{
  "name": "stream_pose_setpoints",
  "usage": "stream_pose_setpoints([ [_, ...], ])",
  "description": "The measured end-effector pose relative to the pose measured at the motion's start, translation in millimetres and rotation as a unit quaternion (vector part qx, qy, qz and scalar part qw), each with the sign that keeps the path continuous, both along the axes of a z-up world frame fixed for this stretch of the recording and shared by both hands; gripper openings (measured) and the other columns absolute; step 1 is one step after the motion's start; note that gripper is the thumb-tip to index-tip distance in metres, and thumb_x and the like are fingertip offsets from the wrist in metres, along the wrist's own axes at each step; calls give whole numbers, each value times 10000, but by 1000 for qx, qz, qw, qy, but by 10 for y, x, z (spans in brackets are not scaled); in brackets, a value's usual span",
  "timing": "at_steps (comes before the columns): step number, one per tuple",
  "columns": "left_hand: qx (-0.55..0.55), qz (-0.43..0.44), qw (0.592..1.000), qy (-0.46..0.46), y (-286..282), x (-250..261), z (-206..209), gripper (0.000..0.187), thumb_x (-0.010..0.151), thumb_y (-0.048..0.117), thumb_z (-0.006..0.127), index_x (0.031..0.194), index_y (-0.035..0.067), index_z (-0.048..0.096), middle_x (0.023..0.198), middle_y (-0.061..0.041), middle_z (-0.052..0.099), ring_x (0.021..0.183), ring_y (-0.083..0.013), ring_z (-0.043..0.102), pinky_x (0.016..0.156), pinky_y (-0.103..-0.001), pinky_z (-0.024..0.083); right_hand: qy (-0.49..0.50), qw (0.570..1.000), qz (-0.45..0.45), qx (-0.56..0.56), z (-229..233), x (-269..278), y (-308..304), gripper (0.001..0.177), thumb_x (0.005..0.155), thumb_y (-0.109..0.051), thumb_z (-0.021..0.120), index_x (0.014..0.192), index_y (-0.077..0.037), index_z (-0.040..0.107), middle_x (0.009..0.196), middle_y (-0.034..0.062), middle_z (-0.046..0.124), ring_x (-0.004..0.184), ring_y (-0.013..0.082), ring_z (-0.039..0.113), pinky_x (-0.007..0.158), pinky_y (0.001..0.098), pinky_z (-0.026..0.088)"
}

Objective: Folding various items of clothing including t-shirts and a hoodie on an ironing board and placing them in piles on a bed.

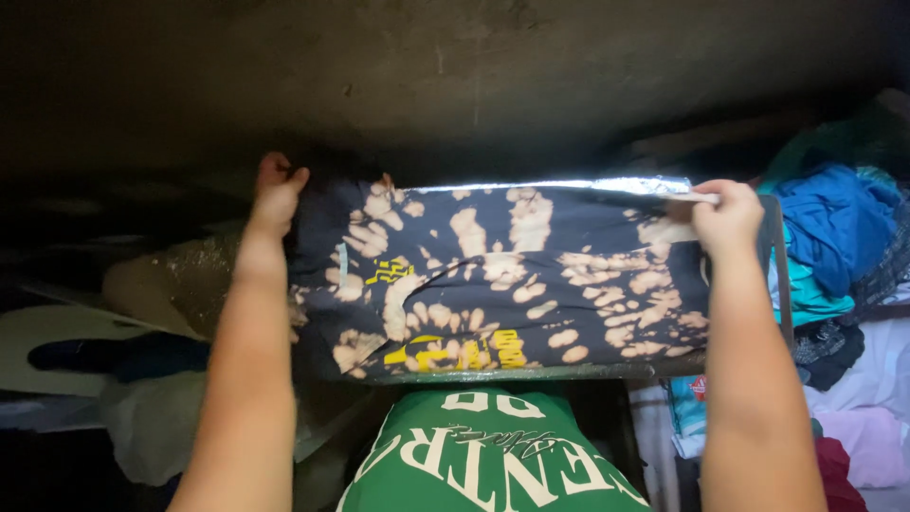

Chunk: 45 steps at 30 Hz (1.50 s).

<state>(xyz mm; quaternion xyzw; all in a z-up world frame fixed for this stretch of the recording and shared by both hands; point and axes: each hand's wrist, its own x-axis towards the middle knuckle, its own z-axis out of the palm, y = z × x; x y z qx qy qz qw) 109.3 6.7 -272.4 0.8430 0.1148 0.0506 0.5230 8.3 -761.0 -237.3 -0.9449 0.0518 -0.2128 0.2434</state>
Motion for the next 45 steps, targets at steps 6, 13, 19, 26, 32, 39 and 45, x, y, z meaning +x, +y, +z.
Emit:
stream_pose_setpoints([
  [6, -140, -79, 986, -52, 523, -1070, 593, 234, 900, -17, 766, 1069, 84, 640, 1056, -2, 613, 998, -142, 580, 925, -293, 488, -83, 992, 70, 66, -26, -660, -461, 157, 925, 44, 676, 1002, -77, 740, 1135, 126, 681, 1090, 282, 665, 963, 352, 561],
  [13, -153, -106, 964, 188, 493, -2573, 880, 281, 773, 53, 782, 1041, 110, 714, 931, -29, 694, 837, -151, 656, 737, -307, 515, -4, 998, 30, 49, -320, -1446, -520, 169, 863, 31, 688, 948, -89, 769, 1185, 145, 686, 1085, 280, 668, 840, 341, 531],
  [19, -25, -246, 907, 341, 688, -3043, -190, 229, 855, 227, 780, 1018, 67, 769, 883, 6, 718, 800, -107, 631, 712, -296, 521, 89, 987, -16, 130, -817, -1521, -640, 278, 863, 7, 603, 1073, -60, 772, 1069, 107, 734, 1022, 213, 683, 949, 341, 544],
  [26, 195, 59, 968, 144, 252, -2994, -175, 796, 829, 532, 812, 1326, -40, 568, 1234, -285, 572, 1104, -413, 558, 906, -477, 469, 258, 906, -133, 308, -333, -1255, -372, 431, 977, -321, 740, 1214, 37, 696, 1059, 138, 724, 893, 192, 662, 772, 335, 516],
  [32, 313, 94, 929, 176, -62, -2959, 187, 1093, 677, 685, 821, 1431, -41, 506, 1323, -353, 554, 1193, -506, 545, 983, -539, 454, 317, 882, -85, 337, -184, -1217, -267, 536, 808, -289, 824, 1201, 39, 664, 1063, 136, 732, 888, 218, 698, 780, 348, 549],
  [39, 245, 14, 926, 287, 194, -2877, -158, 778, 717, 574, 840, 1132, -72, 711, 1150, -254, 736, 1062, -371, 708, 937, -462, 550, 96, 970, -88, -203, 128, -1439, 556, 570, 793, -337, 812, 1271, -55, 680, 1247, 277, 609, 1115, 469, 587, 876, 553, 479],
  [45, -164, -5, 980, 109, 175, -2962, 35, 831, 651, 226, 856, 1354, -46, 508, 1339, -176, 619, 1195, -273, 611, 984, -371, 505, 80, 982, 169, 37, 486, -1360, 2241, 308, 844, -127, 670, 1126, -67, 779, 866, 128, 667, 786, 294, 629, 756, 431, 527],
])
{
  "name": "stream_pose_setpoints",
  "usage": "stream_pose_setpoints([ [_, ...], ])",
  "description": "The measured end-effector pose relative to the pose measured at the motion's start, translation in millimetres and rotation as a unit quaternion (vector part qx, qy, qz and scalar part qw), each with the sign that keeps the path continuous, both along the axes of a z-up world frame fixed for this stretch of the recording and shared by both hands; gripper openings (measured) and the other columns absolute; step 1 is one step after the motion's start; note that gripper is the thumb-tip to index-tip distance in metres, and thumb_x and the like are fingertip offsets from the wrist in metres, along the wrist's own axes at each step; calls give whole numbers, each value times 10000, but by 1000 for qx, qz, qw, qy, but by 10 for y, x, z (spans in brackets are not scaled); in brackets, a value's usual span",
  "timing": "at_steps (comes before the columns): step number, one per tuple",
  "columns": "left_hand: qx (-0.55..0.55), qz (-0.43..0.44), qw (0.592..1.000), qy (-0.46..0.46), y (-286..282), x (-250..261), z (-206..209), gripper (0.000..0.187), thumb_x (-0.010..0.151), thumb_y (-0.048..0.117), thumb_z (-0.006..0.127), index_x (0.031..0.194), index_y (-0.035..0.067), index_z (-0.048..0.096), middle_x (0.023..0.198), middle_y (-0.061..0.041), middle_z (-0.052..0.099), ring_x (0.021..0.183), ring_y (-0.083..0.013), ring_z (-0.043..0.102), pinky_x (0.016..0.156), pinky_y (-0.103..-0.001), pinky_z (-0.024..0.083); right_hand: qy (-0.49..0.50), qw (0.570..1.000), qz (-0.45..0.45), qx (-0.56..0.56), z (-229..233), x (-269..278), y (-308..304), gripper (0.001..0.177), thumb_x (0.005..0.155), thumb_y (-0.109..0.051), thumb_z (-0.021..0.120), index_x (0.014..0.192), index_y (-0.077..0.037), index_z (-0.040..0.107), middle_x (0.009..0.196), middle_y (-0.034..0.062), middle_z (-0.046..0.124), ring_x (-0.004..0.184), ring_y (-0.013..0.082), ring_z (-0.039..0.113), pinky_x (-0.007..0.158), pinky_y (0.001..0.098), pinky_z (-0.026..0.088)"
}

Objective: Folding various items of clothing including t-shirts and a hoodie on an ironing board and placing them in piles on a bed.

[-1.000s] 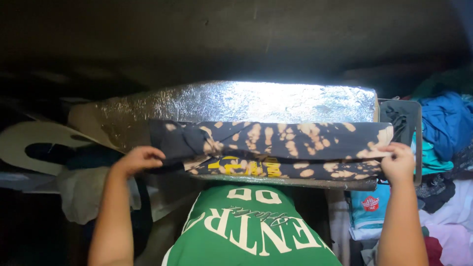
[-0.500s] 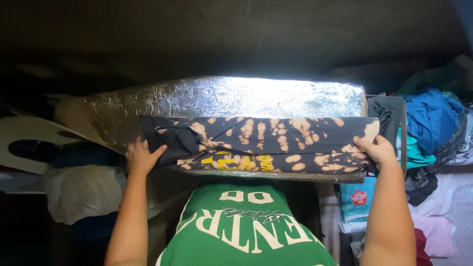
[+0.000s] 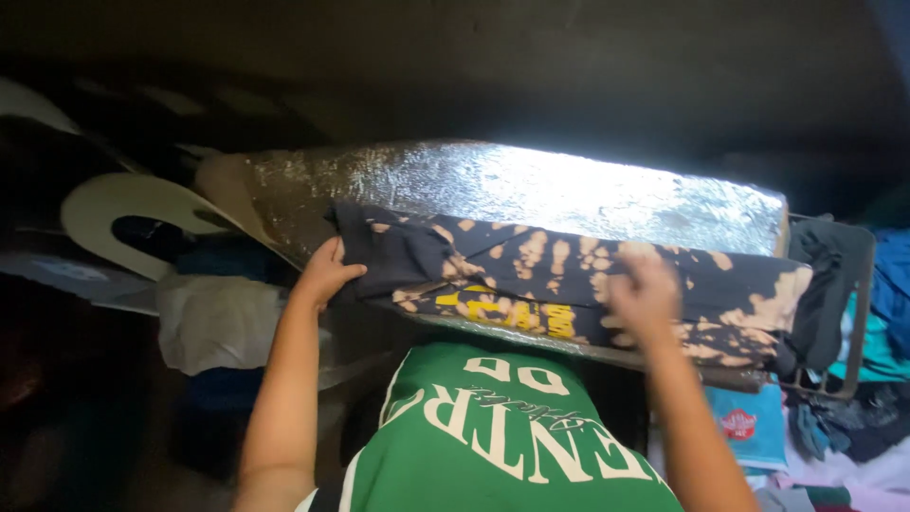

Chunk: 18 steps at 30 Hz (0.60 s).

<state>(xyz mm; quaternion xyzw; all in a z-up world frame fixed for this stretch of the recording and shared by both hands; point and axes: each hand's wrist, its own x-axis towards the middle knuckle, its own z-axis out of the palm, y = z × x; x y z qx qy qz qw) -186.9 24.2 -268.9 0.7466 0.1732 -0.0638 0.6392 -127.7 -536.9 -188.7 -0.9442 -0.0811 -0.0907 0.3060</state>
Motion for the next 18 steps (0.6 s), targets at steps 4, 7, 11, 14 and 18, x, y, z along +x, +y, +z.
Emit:
stream_pose_setpoints([
  [4, 132, -44, 990, 2, -642, 109, 1084, 868, 679, 165, 838, 1424, -16, 433, 1391, -188, 574, 1250, -273, 579, 1018, -371, 483, 249, 938, 123, 207, 181, -120, 1044, 466, 874, -231, 726, 1318, -116, 643, 1168, 98, 721, 1008, 193, 717, 876, 345, 588],
  [7, 319, -163, 934, -3, -1318, 199, 1532, 775, 740, 145, 800, 1414, 14, 441, 1377, -220, 544, 1218, -315, 588, 996, -397, 502, 262, 838, 257, 404, 212, -155, 1464, 719, 955, -188, 725, 1566, -97, 358, 1443, 165, 540, 1250, 267, 587, 983, 392, 548],
  [11, -38, -322, 945, -37, -2192, 258, 1647, 746, 837, 134, 761, 1492, 112, 403, 1445, -160, 502, 1312, -276, 560, 1065, -408, 516, 402, 697, 56, 592, 216, -75, 1441, 767, 860, -199, 691, 1534, -172, 328, 1229, 128, 618, 1004, 242, 659, 790, 362, 555],
  [14, -229, -356, 906, 26, -2405, 216, 1506, 726, 902, 113, 705, 1529, 127, 341, 1503, -118, 451, 1350, -219, 526, 1088, -387, 492, 351, 721, 17, 598, -3, -67, 1097, 713, 819, -197, 728, 1455, -74, 431, 1134, 145, 642, 957, 238, 636, 769, 363, 534],
  [18, -252, -213, 944, 14, -2156, 232, 405, 511, 987, 174, 771, 1399, -62, 579, 1321, -281, 668, 1234, -302, 672, 1064, -387, 549, 236, 916, -28, 324, -836, -117, 497, 582, 806, -186, 802, 1296, 58, 604, 1185, 130, 667, 1060, 207, 640, 947, 363, 520],
])
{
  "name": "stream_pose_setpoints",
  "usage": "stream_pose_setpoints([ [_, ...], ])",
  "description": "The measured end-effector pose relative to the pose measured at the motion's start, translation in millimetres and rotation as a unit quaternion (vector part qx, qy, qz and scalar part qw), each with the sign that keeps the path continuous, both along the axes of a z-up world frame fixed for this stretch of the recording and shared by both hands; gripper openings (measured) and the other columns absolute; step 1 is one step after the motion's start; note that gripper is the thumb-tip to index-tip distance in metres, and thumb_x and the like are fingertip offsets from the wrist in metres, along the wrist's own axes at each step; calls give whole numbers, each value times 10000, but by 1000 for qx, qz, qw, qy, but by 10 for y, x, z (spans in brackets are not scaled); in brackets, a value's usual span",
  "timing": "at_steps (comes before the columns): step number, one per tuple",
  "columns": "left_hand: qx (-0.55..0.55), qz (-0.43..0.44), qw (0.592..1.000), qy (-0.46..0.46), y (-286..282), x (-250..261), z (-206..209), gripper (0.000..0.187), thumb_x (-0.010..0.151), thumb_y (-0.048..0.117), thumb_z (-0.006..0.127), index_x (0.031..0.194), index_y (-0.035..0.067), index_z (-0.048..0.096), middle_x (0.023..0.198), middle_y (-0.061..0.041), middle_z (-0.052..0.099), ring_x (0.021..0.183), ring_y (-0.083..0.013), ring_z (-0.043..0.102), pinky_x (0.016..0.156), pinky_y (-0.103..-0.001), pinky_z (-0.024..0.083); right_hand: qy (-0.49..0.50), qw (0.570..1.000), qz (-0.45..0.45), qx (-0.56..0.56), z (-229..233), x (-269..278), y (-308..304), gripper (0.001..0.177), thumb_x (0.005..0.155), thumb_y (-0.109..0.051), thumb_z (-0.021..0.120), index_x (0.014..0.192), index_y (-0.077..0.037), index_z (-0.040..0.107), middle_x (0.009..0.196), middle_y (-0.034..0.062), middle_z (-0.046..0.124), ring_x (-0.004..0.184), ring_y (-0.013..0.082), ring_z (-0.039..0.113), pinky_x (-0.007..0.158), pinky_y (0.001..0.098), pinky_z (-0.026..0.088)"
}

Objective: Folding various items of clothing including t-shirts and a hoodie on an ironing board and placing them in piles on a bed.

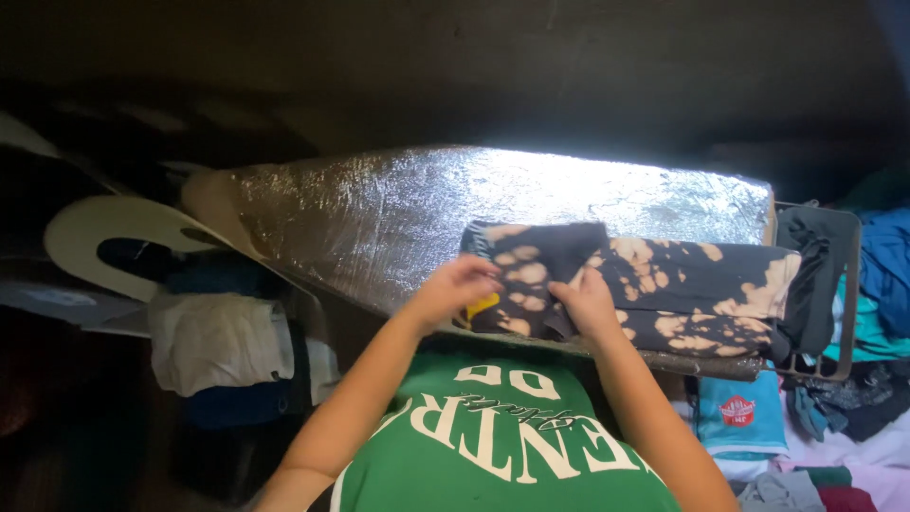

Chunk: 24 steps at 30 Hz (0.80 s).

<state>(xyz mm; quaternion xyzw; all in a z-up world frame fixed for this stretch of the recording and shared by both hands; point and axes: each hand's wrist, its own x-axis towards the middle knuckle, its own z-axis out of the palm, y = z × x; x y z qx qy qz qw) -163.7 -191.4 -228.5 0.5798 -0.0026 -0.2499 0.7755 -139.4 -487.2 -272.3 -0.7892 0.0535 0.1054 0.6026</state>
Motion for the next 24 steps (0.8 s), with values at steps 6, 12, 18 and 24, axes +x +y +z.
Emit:
stream_pose_setpoints([
  [6, 403, 173, 893, -96, 288, 228, -543, 783, 810, 296, 920, 1378, -8, 474, 1216, -216, 602, 1007, -238, 645, 853, -374, 556, -170, 945, -137, -244, 276, -271, -39, 790, 758, -154, 746, 1422, 141, 437, 1097, 241, 595, 999, 377, 572, 887, 447, 482],
  [12, 189, 97, 972, 98, 49, 242, -566, 828, 758, 204, 840, 1415, -7, 382, 1080, -230, 730, 936, -244, 740, 809, -368, 609, -206, 945, 25, -253, 518, -299, 406, 531, 796, -257, 772, 1260, -24, 662, 1162, 195, 676, 1109, 368, 607, 981, 457, 461],
  [18, -6, 154, 978, 138, 686, 172, 496, 515, 849, 125, 713, 1319, -43, 583, 1095, -157, 730, 921, -245, 734, 812, -396, 616, 92, 970, 125, 187, 557, 30, 952, 593, 870, -298, 703, 1407, -81, 575, 1332, 119, 652, 1206, 231, 604, 1021, 365, 478],
  [24, 126, 160, 978, 47, 632, 125, 1229, 572, 887, 225, 687, 1384, 5, 510, 1199, -132, 699, 1033, -230, 708, 845, -417, 611, 241, 901, 216, 288, 1426, 114, 1265, 691, 858, -425, 661, 1472, -225, 414, 1345, 83, 644, 1183, 221, 614, 930, 389, 515],
])
